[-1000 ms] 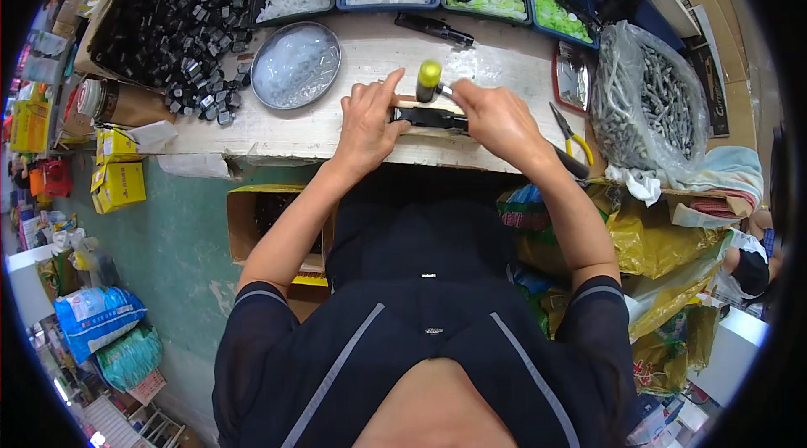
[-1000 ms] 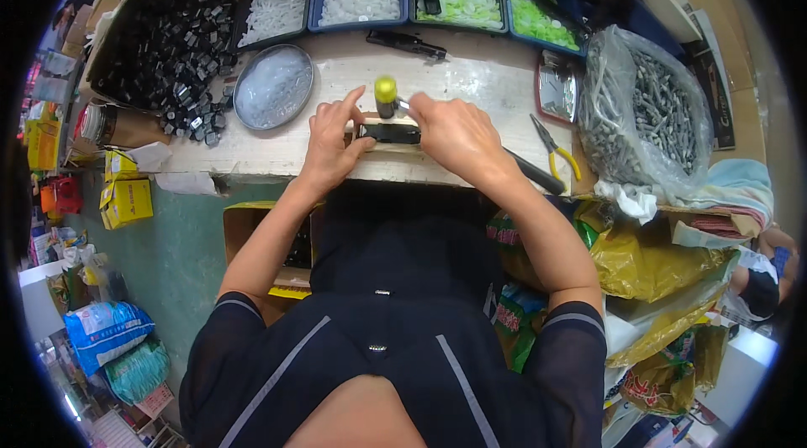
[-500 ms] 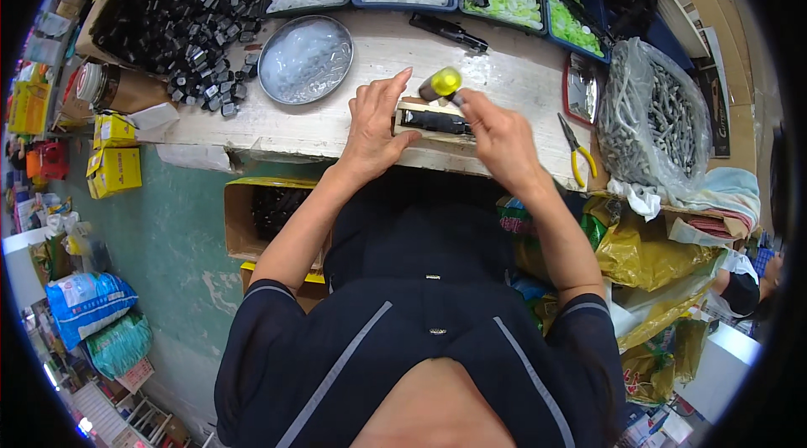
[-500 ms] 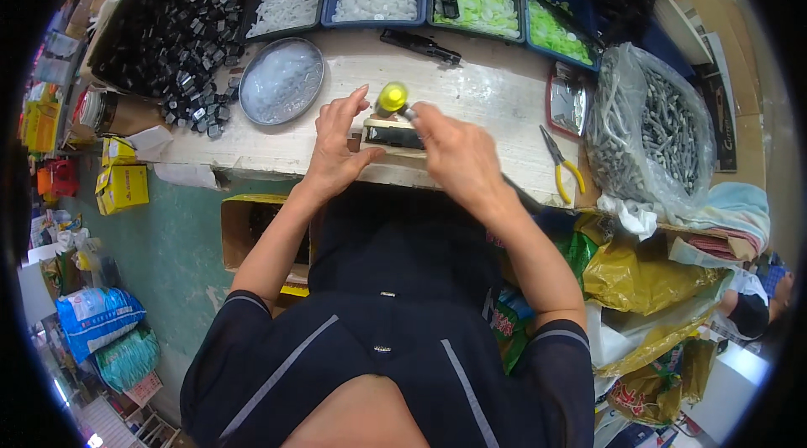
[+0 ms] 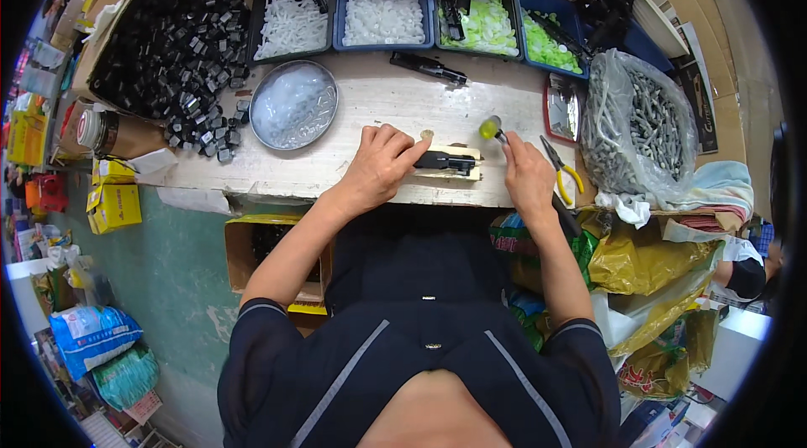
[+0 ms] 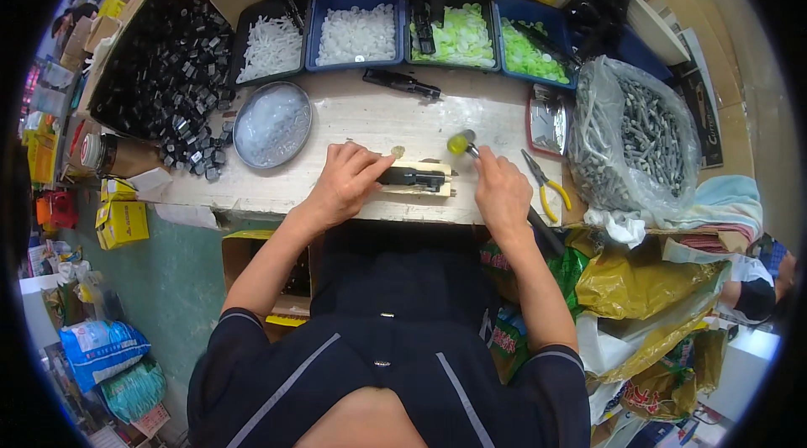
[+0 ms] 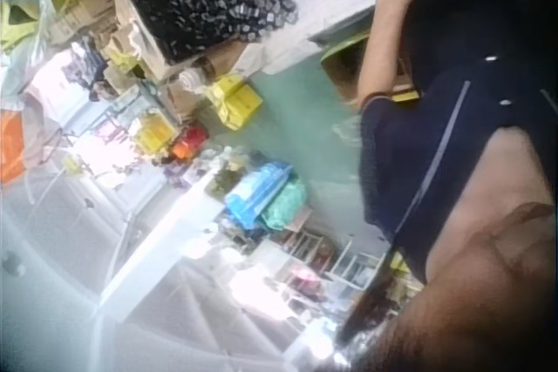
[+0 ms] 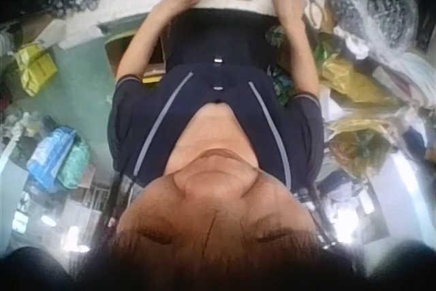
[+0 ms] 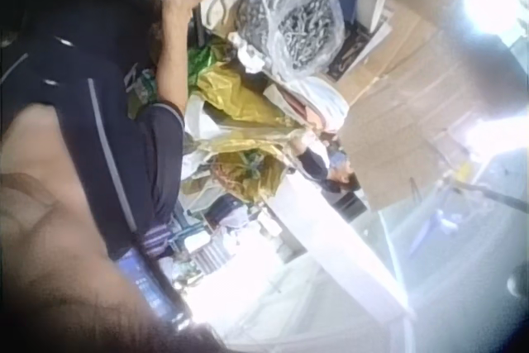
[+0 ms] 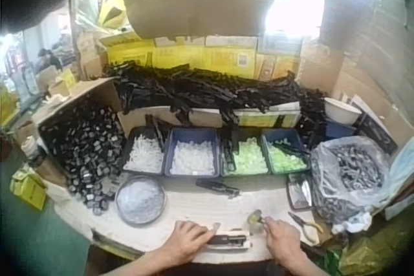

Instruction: Assemble small plastic parts on a factory workbench using a jig and a hammer.

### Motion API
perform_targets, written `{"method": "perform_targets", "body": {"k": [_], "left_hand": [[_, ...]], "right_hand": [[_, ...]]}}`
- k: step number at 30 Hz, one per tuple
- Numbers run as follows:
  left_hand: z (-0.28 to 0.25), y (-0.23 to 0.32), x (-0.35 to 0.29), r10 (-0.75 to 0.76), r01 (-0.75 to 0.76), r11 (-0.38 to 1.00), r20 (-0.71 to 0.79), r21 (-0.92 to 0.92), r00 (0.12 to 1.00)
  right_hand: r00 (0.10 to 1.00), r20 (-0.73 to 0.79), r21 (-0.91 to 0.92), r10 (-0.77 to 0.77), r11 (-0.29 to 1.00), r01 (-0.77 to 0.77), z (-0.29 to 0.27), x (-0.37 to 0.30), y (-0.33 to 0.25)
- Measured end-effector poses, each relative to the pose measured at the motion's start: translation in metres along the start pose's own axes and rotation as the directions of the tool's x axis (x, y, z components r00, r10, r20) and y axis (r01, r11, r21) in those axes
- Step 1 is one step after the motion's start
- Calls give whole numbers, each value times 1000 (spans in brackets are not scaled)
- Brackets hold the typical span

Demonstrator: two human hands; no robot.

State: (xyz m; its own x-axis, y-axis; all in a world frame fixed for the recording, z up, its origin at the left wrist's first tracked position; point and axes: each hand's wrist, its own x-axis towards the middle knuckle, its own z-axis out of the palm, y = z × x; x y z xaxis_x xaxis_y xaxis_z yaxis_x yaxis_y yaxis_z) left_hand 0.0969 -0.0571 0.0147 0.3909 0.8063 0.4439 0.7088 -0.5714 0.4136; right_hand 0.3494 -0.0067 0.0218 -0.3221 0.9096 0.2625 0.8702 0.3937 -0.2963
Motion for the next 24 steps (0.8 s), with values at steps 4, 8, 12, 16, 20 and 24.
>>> {"method": "perform_targets", "body": {"k": [4, 8, 12, 16, 20, 24], "left_hand": [[-1, -11, 1, 59, -54, 992, 41, -113, 997], [-14, -25, 20, 26, -39, 986, -81, -160, 996], [2, -57, 59, 41, -19, 989, -150, 147, 988], [31, -77, 78, 58, -20, 959, -126, 282, 990], [39, -76, 81, 32, 11, 937, -117, 349, 993], [40, -73, 79, 9, 55, 926, -167, 374, 986]], "right_hand": [[992, -70, -60, -109, 993, 105, 2, 4, 20], [958, -192, 56, -215, 972, 229, 1, 45, 24], [853, -320, 94, -412, 882, 461, 20, 110, 16], [841, -272, 43, -468, 867, 496, 35, 160, -1], [802, -171, -139, -572, 820, 556, 38, 181, -13], [757, -198, -79, -623, 780, 621, 38, 189, -17]]}}
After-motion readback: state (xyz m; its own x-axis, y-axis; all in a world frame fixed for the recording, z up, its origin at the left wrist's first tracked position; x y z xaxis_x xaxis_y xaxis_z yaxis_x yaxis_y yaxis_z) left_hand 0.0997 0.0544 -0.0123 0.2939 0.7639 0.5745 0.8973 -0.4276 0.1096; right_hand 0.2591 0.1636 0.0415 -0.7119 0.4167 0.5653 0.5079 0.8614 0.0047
